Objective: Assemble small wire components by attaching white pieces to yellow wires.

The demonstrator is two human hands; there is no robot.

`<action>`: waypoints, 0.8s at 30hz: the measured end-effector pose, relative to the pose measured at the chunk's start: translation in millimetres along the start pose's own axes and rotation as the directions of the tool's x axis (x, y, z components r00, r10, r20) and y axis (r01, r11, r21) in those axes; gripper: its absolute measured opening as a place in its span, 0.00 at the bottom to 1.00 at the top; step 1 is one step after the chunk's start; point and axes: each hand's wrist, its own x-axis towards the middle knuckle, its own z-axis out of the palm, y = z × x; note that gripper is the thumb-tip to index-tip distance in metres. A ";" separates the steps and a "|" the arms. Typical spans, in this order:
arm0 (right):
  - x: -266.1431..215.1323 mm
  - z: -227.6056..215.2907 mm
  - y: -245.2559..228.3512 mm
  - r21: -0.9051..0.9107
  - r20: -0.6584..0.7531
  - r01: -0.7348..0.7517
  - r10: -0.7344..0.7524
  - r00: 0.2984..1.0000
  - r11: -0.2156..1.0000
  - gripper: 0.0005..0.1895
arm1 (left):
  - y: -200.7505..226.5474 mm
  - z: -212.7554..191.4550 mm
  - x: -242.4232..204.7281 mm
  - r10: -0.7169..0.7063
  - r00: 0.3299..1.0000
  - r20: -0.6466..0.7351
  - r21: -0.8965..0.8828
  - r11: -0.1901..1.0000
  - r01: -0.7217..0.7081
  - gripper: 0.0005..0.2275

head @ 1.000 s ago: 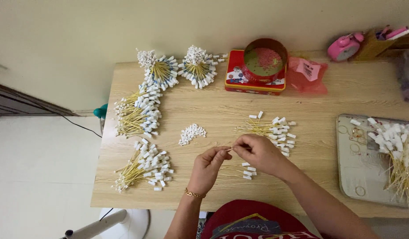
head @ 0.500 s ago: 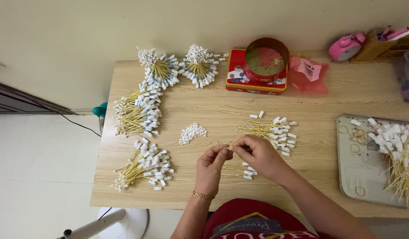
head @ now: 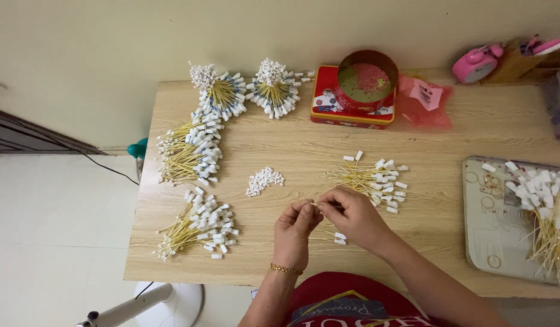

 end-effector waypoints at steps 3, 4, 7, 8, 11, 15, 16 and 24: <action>0.4 -1.1 1.2 0.107 0.076 -0.160 0.152 0.985 0.981 0.09 | 11.4 8.9 -4.1 -0.004 0.998 -0.069 0.065 0.998 0.009 0.06; 0.0 -1.4 3.1 0.107 0.076 -0.161 0.153 0.985 0.981 0.09 | 10.3 6.5 -3.6 -0.006 0.998 -0.069 0.065 0.998 0.010 0.06; 0.2 0.5 17.6 0.179 0.152 -0.232 0.206 0.967 0.956 0.09 | 5.3 -1.3 -2.7 0.028 0.999 -0.017 0.065 0.997 -0.027 0.05; 0.5 2.7 28.2 0.192 0.174 -0.225 0.193 0.966 0.955 0.10 | 2.6 -4.2 -2.9 0.033 0.999 -0.004 0.100 0.994 -0.033 0.04; 2.1 8.6 39.2 0.174 0.233 -0.245 0.202 0.951 0.954 0.10 | -10.5 -17.8 -4.0 0.002 1.000 -0.028 0.115 0.993 0.002 0.04; 0.0 23.4 71.5 0.098 0.288 -0.316 0.277 0.917 0.944 0.10 | -36.0 -44.9 -0.9 -0.141 0.988 -0.067 0.062 0.987 0.145 0.06; 1.3 28.3 79.1 0.099 0.291 -0.319 0.279 0.915 0.942 0.10 | -32.7 -51.4 6.6 -0.144 0.987 -0.071 0.063 0.987 0.148 0.06; 14.8 29.2 92.9 0.026 0.250 -0.436 0.417 0.874 0.899 0.11 | -27.8 -112.3 111.9 0.271 0.942 -0.196 0.916 0.393 0.078 0.13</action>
